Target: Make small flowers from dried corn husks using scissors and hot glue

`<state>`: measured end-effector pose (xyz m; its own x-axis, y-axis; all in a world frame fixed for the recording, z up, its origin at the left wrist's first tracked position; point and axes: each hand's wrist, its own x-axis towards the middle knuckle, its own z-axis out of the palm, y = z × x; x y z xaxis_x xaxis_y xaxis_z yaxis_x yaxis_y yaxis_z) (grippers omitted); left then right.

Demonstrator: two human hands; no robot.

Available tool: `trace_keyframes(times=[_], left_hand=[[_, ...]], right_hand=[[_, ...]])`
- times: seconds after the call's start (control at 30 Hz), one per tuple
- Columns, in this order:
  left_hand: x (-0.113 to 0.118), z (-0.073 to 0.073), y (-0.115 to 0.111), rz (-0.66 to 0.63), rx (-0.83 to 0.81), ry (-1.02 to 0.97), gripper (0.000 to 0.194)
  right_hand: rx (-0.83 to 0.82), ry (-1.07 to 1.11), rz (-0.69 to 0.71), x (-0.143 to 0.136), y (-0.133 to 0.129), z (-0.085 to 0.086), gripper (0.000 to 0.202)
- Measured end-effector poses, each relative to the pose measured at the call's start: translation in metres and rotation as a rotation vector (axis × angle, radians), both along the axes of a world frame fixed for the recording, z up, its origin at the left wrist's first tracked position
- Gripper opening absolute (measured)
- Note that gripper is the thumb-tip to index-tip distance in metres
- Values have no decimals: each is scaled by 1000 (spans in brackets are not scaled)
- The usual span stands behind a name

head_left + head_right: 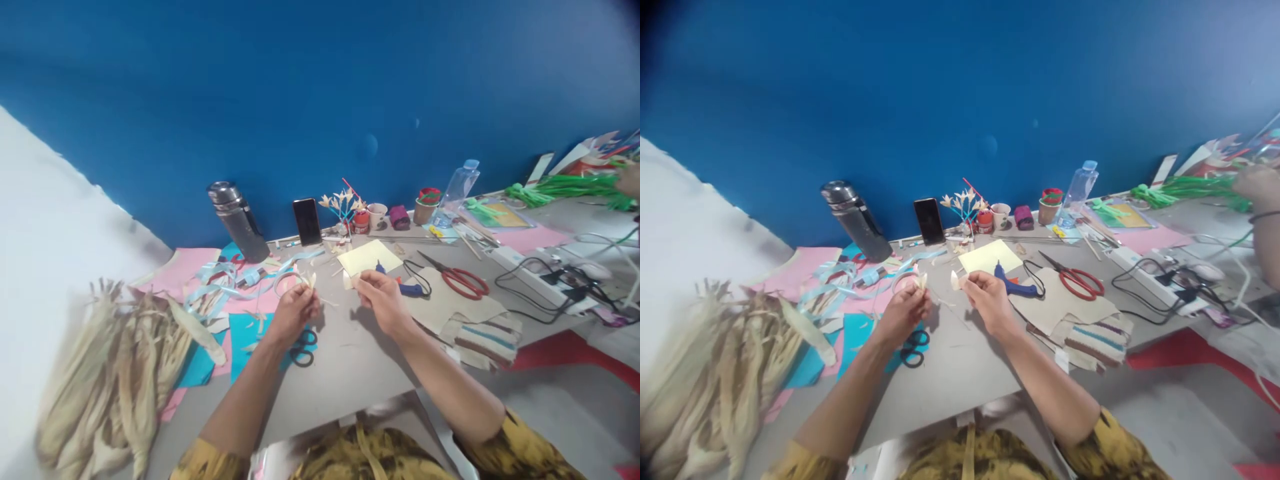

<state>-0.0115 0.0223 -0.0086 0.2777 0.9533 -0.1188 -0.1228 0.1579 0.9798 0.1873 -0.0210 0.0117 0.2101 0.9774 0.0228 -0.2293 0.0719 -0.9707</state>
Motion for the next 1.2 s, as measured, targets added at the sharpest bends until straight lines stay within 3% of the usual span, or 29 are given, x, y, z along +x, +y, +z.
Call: trace_keyframes(times=[0.1, 0.23, 0.6, 0.97, 1.2], left_hand=[[-2, 11, -6, 3, -74, -325, 34], [-3, 16, -9, 61, -41, -436, 35], [3, 7, -8, 241, 230, -234, 25], [0, 13, -13, 254, 280, -151, 21], [0, 18, -12, 230, 267, -215, 21]], right_hand=[[38, -1, 11, -18, 23, 12, 30], [12, 32, 12, -45, 30, 14, 29], [24, 18, -60, -74, 19, 18, 32], [103, -29, -60, -80, 11, 20, 26], [136, -106, -35, -76, 9, 15, 22]])
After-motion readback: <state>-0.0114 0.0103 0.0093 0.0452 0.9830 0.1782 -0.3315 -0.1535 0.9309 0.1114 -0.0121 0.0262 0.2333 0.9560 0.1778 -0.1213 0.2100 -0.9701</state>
